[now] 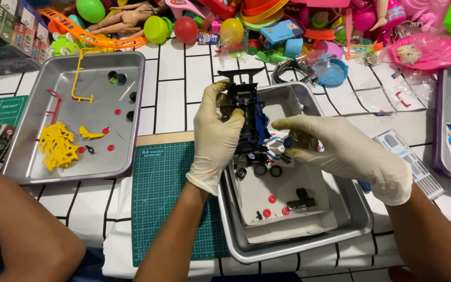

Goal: Assembling a miniature toy car by fitting gears, a motor, and body components into a plastic chassis.

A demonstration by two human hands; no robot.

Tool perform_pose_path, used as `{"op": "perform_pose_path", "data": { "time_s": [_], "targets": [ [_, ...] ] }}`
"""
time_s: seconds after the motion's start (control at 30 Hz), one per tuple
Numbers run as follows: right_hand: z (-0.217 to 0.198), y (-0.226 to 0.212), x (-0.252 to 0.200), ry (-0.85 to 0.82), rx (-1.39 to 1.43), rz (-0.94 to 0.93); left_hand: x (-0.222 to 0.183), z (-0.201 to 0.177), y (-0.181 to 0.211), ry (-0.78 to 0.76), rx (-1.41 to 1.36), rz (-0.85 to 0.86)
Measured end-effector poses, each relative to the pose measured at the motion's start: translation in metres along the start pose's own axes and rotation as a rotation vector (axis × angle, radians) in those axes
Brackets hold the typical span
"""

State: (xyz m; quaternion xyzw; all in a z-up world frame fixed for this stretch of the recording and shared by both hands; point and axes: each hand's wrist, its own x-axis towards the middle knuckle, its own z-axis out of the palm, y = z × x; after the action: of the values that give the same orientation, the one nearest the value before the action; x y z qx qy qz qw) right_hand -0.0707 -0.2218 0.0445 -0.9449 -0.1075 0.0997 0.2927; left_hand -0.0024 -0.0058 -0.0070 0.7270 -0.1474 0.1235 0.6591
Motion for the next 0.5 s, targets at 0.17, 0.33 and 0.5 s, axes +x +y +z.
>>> {"op": "perform_pose_path", "data": {
  "time_s": [0.17,0.33,0.5],
  "targets": [
    [0.01,0.023,0.013,0.166,-0.051,-0.308,0.006,-0.005,-0.003,0.133,-0.032,-0.028],
    [0.027,0.04,0.028,0.11,-0.222,-0.426,0.01,-0.008,-0.007,0.264,-0.144,-0.101],
    [0.035,0.017,0.025,0.153,-0.839,-0.446,0.012,-0.007,-0.013,0.337,-0.19,-0.048]
  ]
}}
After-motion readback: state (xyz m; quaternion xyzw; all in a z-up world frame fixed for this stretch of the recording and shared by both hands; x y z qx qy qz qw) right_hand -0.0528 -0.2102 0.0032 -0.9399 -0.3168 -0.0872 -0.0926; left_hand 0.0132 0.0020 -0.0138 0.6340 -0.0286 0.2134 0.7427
